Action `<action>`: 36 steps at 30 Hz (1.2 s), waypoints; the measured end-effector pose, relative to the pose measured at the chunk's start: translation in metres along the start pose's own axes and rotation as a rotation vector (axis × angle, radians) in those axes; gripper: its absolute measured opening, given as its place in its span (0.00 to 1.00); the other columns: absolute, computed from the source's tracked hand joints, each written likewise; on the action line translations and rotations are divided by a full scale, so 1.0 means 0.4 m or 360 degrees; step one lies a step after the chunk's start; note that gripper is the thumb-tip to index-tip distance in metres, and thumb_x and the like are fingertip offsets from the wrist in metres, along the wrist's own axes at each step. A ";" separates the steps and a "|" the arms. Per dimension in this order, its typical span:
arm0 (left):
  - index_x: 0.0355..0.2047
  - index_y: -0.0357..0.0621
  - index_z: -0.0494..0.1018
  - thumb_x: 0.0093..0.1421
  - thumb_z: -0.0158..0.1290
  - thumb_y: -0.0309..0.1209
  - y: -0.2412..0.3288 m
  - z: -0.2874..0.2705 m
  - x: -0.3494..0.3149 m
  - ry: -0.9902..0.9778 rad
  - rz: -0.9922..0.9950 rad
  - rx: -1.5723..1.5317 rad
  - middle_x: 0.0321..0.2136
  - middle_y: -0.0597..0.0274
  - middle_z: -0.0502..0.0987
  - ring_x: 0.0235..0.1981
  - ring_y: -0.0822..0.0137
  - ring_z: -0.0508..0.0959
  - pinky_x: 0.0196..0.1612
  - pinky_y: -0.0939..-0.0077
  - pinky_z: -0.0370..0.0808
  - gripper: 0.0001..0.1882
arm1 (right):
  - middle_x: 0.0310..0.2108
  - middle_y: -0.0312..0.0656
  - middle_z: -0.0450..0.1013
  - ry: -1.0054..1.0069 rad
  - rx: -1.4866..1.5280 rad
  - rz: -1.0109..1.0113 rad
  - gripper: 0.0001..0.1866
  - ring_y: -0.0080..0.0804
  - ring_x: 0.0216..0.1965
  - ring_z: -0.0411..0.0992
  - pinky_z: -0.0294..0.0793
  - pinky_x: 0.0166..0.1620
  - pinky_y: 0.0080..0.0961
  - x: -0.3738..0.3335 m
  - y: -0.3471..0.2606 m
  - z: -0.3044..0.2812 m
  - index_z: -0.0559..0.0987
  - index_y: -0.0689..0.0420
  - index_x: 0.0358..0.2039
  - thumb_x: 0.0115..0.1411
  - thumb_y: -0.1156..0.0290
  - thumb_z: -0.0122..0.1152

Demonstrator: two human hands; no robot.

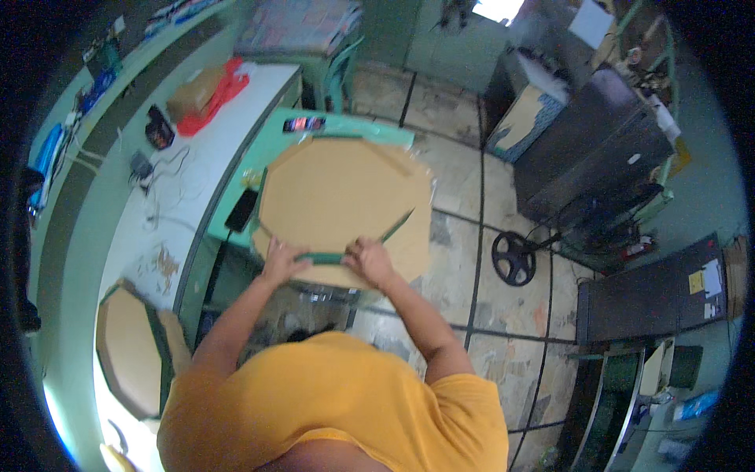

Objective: The person repeatedly picks up octagonal cardboard pieces, aligns them with green plastic frames, and presses the edges to assemble them. The person stacks the assembled units on a nearby table.

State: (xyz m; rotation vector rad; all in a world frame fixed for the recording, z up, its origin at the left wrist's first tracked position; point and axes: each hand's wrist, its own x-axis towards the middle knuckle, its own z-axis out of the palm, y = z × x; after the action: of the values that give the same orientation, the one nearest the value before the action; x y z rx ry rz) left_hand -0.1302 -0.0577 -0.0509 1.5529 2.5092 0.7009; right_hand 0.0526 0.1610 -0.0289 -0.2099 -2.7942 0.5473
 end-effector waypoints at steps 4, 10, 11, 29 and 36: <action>0.42 0.59 0.80 0.46 0.63 0.51 0.027 -0.007 -0.002 -0.0073 0.0032 0.0182 0.40 0.59 0.71 0.50 0.60 0.70 0.66 0.39 0.42 0.24 | 0.41 0.41 0.69 -0.0206 -0.0380 -0.0253 0.22 0.40 0.47 0.67 0.66 0.50 0.37 -0.021 -0.005 0.006 0.76 0.55 0.41 0.48 0.57 0.66; 0.33 0.54 0.80 0.51 0.59 0.48 0.040 -0.008 0.000 -0.0104 0.0210 0.0259 0.33 0.71 0.76 0.49 0.65 0.70 0.63 0.33 0.43 0.15 | 0.34 0.43 0.71 -0.0217 -0.0186 -0.0252 0.13 0.41 0.41 0.70 0.66 0.48 0.38 -0.025 -0.005 0.050 0.76 0.56 0.34 0.48 0.64 0.64; 0.32 0.54 0.80 0.51 0.59 0.47 0.042 -0.018 0.001 -0.0070 0.0251 0.0280 0.33 0.71 0.76 0.49 0.65 0.70 0.62 0.33 0.43 0.14 | 0.33 0.43 0.71 -0.0142 -0.0143 -0.0251 0.13 0.41 0.40 0.70 0.66 0.47 0.38 -0.025 -0.010 0.048 0.75 0.56 0.32 0.48 0.65 0.64; 0.55 0.33 0.58 0.62 0.45 0.27 -0.007 0.043 -0.192 0.0743 -0.1763 -0.2707 0.46 0.43 0.71 0.38 0.47 0.79 0.36 0.51 0.81 0.22 | 0.34 0.39 0.74 0.0296 -0.0066 -0.0656 0.15 0.40 0.39 0.72 0.67 0.44 0.46 0.051 -0.323 0.070 0.80 0.54 0.32 0.45 0.60 0.66; 0.58 0.31 0.61 0.62 0.50 0.26 -0.196 -0.258 -0.328 0.0821 -0.1382 -0.2439 0.54 0.50 0.70 0.53 0.54 0.73 0.51 0.51 0.76 0.24 | 0.61 0.59 0.61 0.1073 0.0241 0.0131 0.39 0.53 0.61 0.60 0.57 0.63 0.43 0.284 -0.092 -0.298 0.63 0.67 0.60 0.55 0.58 0.66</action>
State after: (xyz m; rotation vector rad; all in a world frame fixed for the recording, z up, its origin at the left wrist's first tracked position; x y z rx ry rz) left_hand -0.1662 -0.2343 -0.0127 -0.2344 1.4878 2.1018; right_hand -0.0221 0.1910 0.1195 -0.3940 -2.0910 0.5730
